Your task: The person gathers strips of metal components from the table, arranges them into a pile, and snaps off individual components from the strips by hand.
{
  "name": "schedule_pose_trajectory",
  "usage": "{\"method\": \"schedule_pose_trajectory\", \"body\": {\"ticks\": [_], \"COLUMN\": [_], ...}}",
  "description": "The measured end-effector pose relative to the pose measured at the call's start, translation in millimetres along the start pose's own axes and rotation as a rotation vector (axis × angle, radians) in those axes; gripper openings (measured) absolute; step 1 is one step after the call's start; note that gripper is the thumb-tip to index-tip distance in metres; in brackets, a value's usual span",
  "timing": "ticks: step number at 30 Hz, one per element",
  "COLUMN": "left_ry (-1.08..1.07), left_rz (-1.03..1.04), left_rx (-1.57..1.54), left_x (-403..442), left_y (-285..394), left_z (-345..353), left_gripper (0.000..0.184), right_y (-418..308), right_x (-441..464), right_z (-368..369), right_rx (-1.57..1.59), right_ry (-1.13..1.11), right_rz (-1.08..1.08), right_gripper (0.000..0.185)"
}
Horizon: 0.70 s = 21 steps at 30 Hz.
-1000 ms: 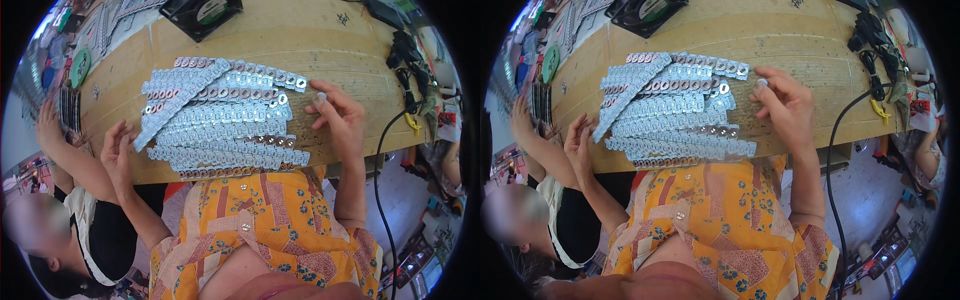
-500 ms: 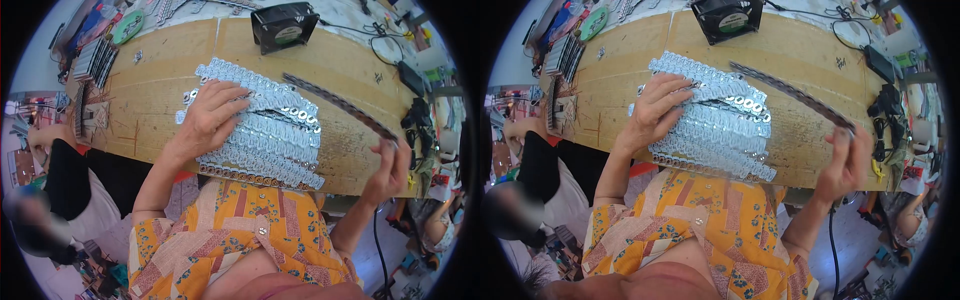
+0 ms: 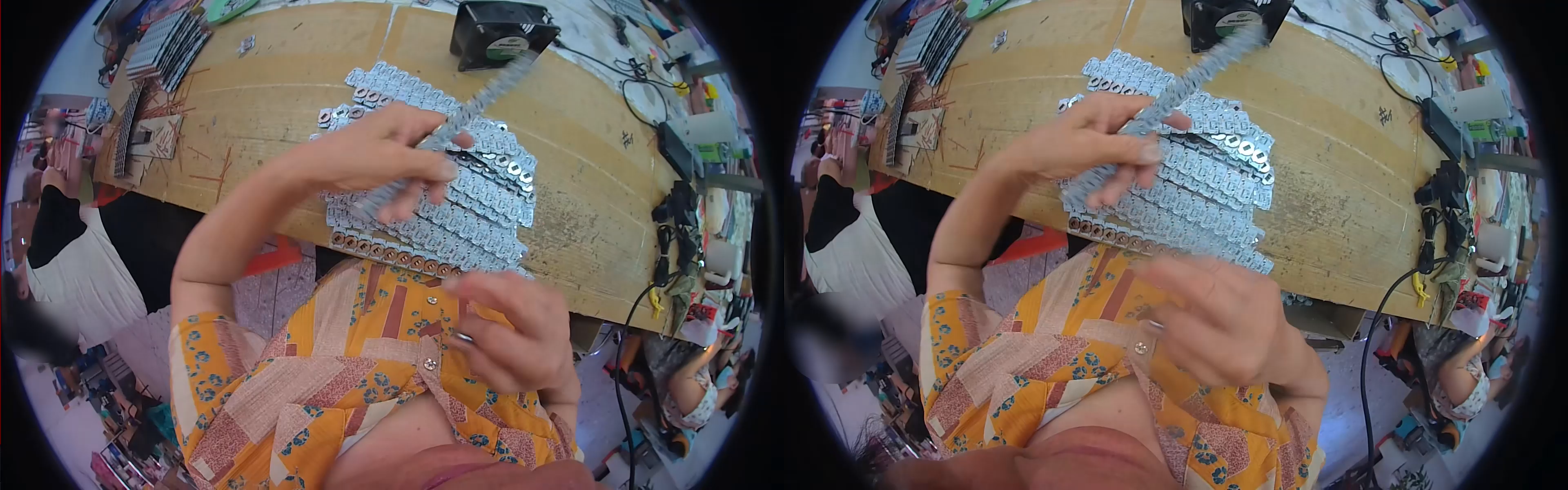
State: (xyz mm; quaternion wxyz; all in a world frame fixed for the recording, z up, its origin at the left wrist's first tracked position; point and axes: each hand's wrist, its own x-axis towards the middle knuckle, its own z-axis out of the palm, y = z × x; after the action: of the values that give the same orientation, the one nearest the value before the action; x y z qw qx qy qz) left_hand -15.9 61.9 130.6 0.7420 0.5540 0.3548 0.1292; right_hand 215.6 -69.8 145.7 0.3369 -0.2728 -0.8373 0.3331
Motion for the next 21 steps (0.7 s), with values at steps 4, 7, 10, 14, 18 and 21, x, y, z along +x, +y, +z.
{"method": "schedule_pose_trajectory", "body": {"ticks": [4,7,10,14,18,21], "left_ry": [0.025,0.084,0.296,0.269,0.299,0.311], "left_rz": [0.08,0.262,0.503,0.716,0.839,0.686], "left_rx": [0.941,1.26,1.213,1.317,1.301,1.449], "left_x": [6.5,15.6,11.9,-38.8,-43.3,-42.1], "left_y": [-0.3,-0.3,-17.4,-41.6,-111.9,-101.0], "left_z": [-43.5,-50.2,-38.0,5.3,17.4,14.4], "left_gripper": [0.03,0.027,0.033,0.103,0.115,0.108], "right_y": [29.5,46.4,45.1,45.9,35.3,34.8], "right_x": [-32.9,-38.3,-34.2,-35.8,-24.8,-19.1], "right_z": [18.8,31.7,43.0,39.5,46.5,34.1], "right_rx": [0.349,0.225,0.11,0.062,0.046,0.029], "right_ry": [-0.285,-0.244,-0.12,-0.122,-0.117,-0.113], "right_rz": [0.363,0.419,0.324,0.316,0.297,0.321], "right_gripper": [0.008,0.01,0.01,0.014,0.014,0.017]}}
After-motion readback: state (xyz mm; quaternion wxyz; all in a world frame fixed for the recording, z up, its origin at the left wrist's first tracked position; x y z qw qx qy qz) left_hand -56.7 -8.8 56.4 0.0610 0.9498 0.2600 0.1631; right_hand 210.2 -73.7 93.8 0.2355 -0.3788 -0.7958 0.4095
